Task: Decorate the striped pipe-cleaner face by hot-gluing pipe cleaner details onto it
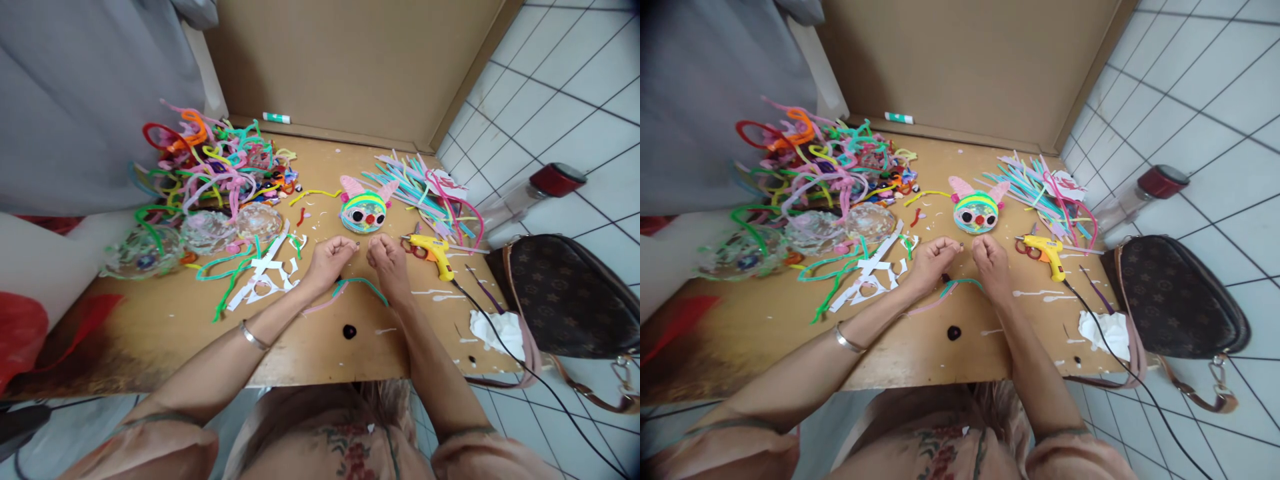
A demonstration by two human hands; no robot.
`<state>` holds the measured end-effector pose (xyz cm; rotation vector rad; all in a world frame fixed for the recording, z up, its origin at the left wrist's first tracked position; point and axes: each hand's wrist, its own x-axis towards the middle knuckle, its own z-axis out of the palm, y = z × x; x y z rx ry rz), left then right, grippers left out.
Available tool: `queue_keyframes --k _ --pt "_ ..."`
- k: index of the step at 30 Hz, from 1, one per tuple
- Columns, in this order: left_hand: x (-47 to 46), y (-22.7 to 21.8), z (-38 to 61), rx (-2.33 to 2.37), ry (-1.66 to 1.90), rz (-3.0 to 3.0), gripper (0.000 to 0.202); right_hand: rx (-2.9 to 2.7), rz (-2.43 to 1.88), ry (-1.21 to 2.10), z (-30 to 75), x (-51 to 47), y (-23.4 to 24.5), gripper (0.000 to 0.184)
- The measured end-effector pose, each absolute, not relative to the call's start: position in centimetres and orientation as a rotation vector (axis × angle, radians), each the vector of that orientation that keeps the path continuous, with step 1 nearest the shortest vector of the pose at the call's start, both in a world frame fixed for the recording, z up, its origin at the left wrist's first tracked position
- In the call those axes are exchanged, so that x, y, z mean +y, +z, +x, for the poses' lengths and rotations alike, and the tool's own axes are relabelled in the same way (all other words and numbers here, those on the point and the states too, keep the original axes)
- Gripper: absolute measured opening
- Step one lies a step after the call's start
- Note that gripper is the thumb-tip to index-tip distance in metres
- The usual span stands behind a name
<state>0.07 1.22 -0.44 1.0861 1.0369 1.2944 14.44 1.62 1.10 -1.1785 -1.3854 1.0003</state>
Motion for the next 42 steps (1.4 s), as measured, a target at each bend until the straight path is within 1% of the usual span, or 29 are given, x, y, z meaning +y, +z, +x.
queue_keyframes --k 7,10,13,16,22,28,34,38,42 --pt "1.1 -0.1 0.1 1.054 1.282 1.102 0.035 -1.454 -1.104 0.896 14.5 2.0 0.8 0.024" --pt "1.2 -0.3 0.0 1.061 1.301 1.133 0.034 -1.594 -1.055 0.701 14.6 2.0 0.7 0.021" --pt "1.4 -0.5 -0.1 1.083 1.311 1.17 0.032 -1.718 -1.037 0.505 14.6 1.9 0.5 0.023" --pt "1.5 -0.4 -0.2 1.081 1.317 1.195 0.029 -1.77 -1.035 0.42 14.7 1.8 0.4 0.024" --pt "1.4 0.1 -0.3 1.076 1.332 1.261 0.027 -1.791 -0.993 0.375 14.8 1.9 0.3 0.019" --pt "1.3 0.1 -0.2 1.093 1.308 1.259 0.027 -1.813 -1.022 0.325 14.6 1.9 0.2 0.024" --pt "1.3 0.0 -0.1 1.094 1.305 1.222 0.026 -1.786 -1.02 0.31 14.4 1.6 0.0 0.024" --pt "1.2 0.1 0.0 1.102 1.31 1.198 0.026 -1.741 -1.061 0.37 14.3 1.6 0.0 0.025" --pt "1.0 0.5 -0.2 1.073 1.315 1.2 0.026 -1.729 -1.045 0.484 14.4 1.6 0.1 0.02"
